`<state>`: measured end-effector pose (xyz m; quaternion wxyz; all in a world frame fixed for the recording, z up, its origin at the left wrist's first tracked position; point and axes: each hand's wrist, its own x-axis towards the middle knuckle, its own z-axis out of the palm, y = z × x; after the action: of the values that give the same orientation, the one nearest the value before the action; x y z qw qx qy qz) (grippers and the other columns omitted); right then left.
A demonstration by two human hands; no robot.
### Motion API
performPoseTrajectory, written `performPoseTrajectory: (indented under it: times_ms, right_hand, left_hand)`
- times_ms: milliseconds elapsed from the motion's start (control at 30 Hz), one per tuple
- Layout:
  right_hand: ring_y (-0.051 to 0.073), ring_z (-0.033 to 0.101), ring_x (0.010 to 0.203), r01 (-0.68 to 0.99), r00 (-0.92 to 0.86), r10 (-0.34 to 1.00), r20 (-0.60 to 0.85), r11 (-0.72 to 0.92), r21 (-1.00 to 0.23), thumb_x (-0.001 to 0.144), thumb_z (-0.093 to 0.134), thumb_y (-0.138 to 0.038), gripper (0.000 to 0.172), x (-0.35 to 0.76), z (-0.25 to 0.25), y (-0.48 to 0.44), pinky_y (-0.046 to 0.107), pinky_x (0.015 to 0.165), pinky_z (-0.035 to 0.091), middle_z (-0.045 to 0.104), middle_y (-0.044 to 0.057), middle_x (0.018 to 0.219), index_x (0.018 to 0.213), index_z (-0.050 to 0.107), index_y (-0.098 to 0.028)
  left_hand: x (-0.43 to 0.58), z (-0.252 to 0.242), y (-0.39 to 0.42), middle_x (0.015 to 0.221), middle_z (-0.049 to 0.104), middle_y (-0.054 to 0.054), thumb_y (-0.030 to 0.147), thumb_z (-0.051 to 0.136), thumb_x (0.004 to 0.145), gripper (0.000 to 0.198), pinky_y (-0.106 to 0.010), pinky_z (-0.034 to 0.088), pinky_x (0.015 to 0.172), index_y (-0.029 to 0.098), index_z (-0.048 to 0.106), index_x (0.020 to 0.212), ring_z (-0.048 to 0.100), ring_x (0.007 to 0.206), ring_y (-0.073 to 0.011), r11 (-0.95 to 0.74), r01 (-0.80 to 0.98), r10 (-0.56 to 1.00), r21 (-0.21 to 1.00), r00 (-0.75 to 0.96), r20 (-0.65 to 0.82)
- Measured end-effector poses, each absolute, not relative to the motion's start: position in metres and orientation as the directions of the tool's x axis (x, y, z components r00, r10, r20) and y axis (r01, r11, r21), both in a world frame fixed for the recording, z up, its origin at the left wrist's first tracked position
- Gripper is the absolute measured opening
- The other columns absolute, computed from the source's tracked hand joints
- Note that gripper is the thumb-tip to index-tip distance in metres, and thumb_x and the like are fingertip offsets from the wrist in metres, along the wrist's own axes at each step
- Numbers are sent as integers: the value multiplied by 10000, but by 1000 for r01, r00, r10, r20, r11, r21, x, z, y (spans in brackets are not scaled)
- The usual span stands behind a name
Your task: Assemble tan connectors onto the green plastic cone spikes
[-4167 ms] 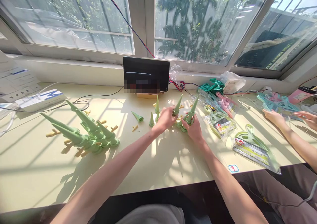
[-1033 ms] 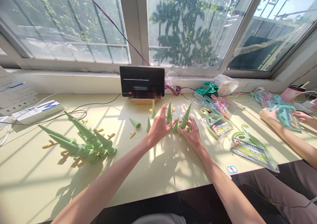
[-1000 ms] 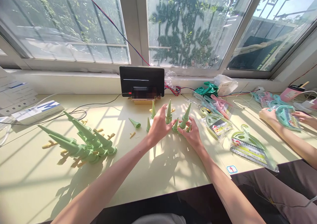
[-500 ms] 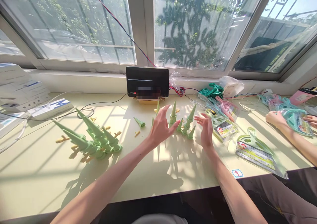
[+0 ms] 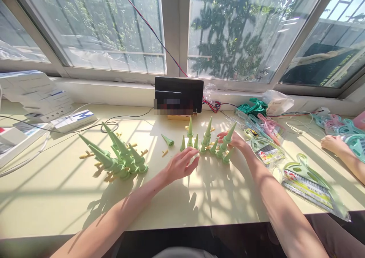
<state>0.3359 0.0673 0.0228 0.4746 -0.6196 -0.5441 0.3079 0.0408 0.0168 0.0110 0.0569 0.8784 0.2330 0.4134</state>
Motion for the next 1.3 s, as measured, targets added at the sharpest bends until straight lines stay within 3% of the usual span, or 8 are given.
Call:
performPoseTrajectory:
  times_ms: [133, 233, 433, 567, 700, 967, 1133, 1300]
  right_hand:
    - [227, 607, 524, 436, 44, 997, -70, -82, -896, 509, 849, -242, 189, 336, 24, 77, 353, 475, 473, 719, 66, 648, 676, 767, -208]
    - [176, 537, 445, 471, 36, 996, -79, -86, -878, 565, 830, -264, 152, 335, 24, 79, 325, 445, 407, 658, 52, 544, 671, 773, -171]
    - [159, 540, 501, 469, -39, 998, -49, -25, -883, 607, 836, -385, 318, 331, 36, 75, 325, 497, 392, 682, 89, 591, 767, 793, -113]
    - [142, 523, 578, 435, 21, 998, 66, 50, -899, 677, 797, -492, 383, 333, 58, 77, 299, 523, 389, 734, 109, 748, 861, 783, -157]
    - [135, 531, 600, 406, 87, 975, 205, 153, -901, 615, 835, -553, 498, 337, 101, 81, 267, 516, 388, 735, 106, 809, 878, 758, -138]
    - [215, 674, 766, 658, -88, 844, 530, 448, -605, 809, 762, -413, 223, 300, 184, 61, 345, 699, 526, 758, 89, 872, 886, 773, -204]
    - [160, 653, 743, 681, -253, 655, 712, 644, -350, 935, 629, -274, 178, 232, 180, 31, 303, 721, 511, 740, 47, 911, 1036, 758, -205]
    - [104, 547, 618, 562, -372, 587, 719, 759, -328, 991, 550, -216, 186, 180, 142, 21, 239, 610, 446, 678, 27, 814, 980, 730, -169]
  left_hand:
    - [27, 2, 14, 900, 711, -48, 250, 400, 987, 159, -231, 426, 466, 214, 545, 1039, 561, 516, -87, -891, 341, 444, 299, 525, 726]
    - [25, 0, 15, 870, 694, -34, 237, 403, 991, 146, -222, 402, 458, 208, 543, 1021, 531, 497, -77, -882, 339, 462, 326, 489, 740]
    - [25, -3, 19, 762, 604, 18, 184, 441, 982, 101, -209, 332, 443, 206, 536, 1011, 381, 451, -59, -906, 268, 414, 327, 407, 814]
    - [24, -3, 20, 724, 555, 36, 162, 463, 975, 90, -211, 302, 441, 202, 544, 978, 325, 444, -54, -899, 242, 432, 364, 358, 828]
    - [24, -3, 20, 715, 531, 40, 143, 484, 964, 85, -205, 287, 444, 198, 546, 950, 312, 452, -51, -887, 234, 458, 399, 336, 823]
    - [23, -6, 23, 722, 523, 30, 146, 492, 962, 88, -205, 310, 479, 200, 560, 948, 334, 491, -65, -868, 254, 492, 427, 318, 810]
    - [21, -5, 24, 711, 525, 23, 146, 478, 970, 110, -203, 338, 497, 196, 571, 941, 368, 499, -68, -857, 270, 507, 439, 291, 811]
    - [20, -2, 24, 741, 535, 10, 141, 477, 970, 124, -204, 342, 488, 192, 586, 940, 383, 511, -67, -828, 299, 542, 474, 208, 814]
